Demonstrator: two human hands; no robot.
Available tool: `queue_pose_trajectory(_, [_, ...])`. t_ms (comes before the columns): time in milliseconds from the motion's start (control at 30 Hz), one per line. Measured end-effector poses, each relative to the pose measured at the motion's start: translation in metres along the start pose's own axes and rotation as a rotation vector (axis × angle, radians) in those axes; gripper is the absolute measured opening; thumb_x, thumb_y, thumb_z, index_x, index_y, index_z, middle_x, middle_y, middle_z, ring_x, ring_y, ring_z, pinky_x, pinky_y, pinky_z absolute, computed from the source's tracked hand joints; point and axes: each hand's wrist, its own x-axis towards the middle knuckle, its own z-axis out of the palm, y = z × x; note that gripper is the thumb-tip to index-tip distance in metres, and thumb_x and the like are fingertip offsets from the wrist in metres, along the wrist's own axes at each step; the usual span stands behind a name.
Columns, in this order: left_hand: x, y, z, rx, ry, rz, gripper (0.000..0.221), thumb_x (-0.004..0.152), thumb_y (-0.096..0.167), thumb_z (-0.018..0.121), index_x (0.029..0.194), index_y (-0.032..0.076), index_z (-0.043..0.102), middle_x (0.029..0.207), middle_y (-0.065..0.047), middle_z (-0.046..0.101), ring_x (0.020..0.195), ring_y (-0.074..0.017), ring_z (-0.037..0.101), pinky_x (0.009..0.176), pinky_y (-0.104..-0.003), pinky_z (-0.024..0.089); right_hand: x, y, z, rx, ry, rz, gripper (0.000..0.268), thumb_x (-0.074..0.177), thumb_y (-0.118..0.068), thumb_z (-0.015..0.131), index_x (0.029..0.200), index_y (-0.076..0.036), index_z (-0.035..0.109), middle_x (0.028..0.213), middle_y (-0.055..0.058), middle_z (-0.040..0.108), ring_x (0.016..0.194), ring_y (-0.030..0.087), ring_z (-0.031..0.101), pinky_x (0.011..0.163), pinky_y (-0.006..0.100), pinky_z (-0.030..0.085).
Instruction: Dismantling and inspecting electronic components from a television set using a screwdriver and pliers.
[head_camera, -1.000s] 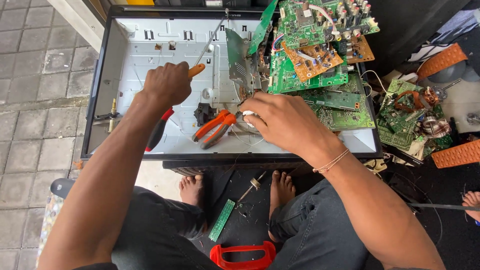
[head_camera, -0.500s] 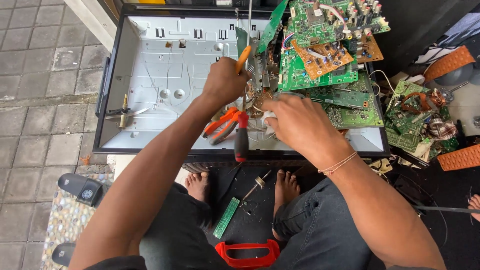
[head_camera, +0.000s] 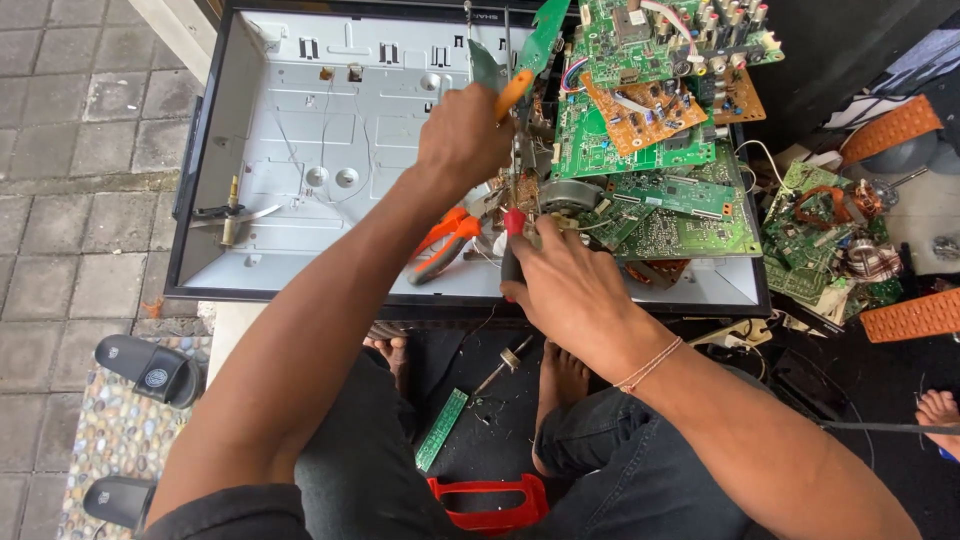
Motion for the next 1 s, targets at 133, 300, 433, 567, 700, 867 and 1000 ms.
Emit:
queue_pose_trajectory(133, [0.009,-0.017,-0.033,-0.23,0.075,-0.052,0.023,0.1,0.019,0.06,0.101,0.001,0.074,0.06,-0.002,0.073,0.039,-0.0113,0.069,0.037,-0.028,0.053,0.0,0.008,0.002,-0.026,-0.013,0.02,0.036,0.089,-0.031,0.074,0.111,-0.003,0.068,0.108,0.019,0.055,0.078,0.035,0.068,0.053,0.044,0.062])
queue_pose_trajectory(300, [0.027,-0.101,-0.035,0.224,0.34,0.023,0.014,0.093,0.013,0.071,0.096,0.001,0.078,0.073,-0.016,0.075,0.048,-0.0284,0.068,0.044,-0.042,0.052,0.002,0.004,-0.006,-0.005,-0.052,0.011,0.039,0.092,-0.027,0.071,0.119,0.0,0.064,0.108,0.02,0.058,0.074,0.033,0.071,0.049,0.041,0.062])
queue_pose_trajectory(433, [0.026,-0.153,-0.059,0.39,0.307,-0.109,0.032,0.107,0.026,0.064,0.093,0.0,0.077,0.071,-0.014,0.072,0.046,-0.0267,0.066,0.043,-0.043,0.05,0.006,-0.005,-0.013,0.028,0.029,-0.029,0.04,0.095,-0.029,0.067,0.124,-0.002,0.065,0.108,0.019,0.063,0.08,0.031,0.07,0.055,0.042,0.06])
queue_pose_trajectory(567, [0.018,-0.202,-0.076,0.598,0.172,-0.192,0.021,0.099,0.019,0.073,0.097,-0.002,0.077,0.071,-0.013,0.073,0.045,-0.0201,0.063,0.04,-0.037,0.05,0.012,-0.013,-0.008,0.036,0.158,-0.126,0.038,0.093,-0.028,0.067,0.123,-0.005,0.068,0.112,0.017,0.066,0.09,0.031,0.069,0.066,0.044,0.058])
queue_pose_trajectory(700, [-0.001,-0.202,-0.062,0.51,-0.013,-0.356,0.061,0.096,0.059,0.077,0.096,-0.002,0.075,0.069,-0.011,0.069,0.044,-0.0179,0.055,0.044,-0.034,0.046,0.025,-0.021,-0.007,0.027,0.123,-0.165,0.038,0.093,-0.026,0.068,0.124,-0.003,0.066,0.105,0.016,0.064,0.077,0.027,0.068,0.056,0.037,0.06])
queue_pose_trajectory(867, [-0.008,-0.189,-0.014,0.769,-0.221,-0.392,0.084,0.09,0.075,0.064,0.116,-0.004,0.069,0.104,-0.021,0.067,0.091,-0.0337,0.074,0.077,-0.045,0.063,0.036,-0.032,-0.015,0.045,-0.054,-0.104,0.036,0.098,-0.025,0.064,0.127,-0.004,0.068,0.103,0.019,0.067,0.094,0.032,0.072,0.065,0.043,0.061])
queue_pose_trajectory(1000, [-0.02,-0.172,0.018,0.751,-0.07,-0.273,0.073,0.09,0.071,0.068,0.107,0.0,0.069,0.102,-0.01,0.058,0.092,-0.0274,0.068,0.073,-0.04,0.06,0.038,-0.041,-0.026,0.064,-0.089,-0.096,0.036,0.098,-0.024,0.064,0.128,-0.004,0.067,0.104,0.02,0.067,0.094,0.032,0.072,0.065,0.043,0.061])
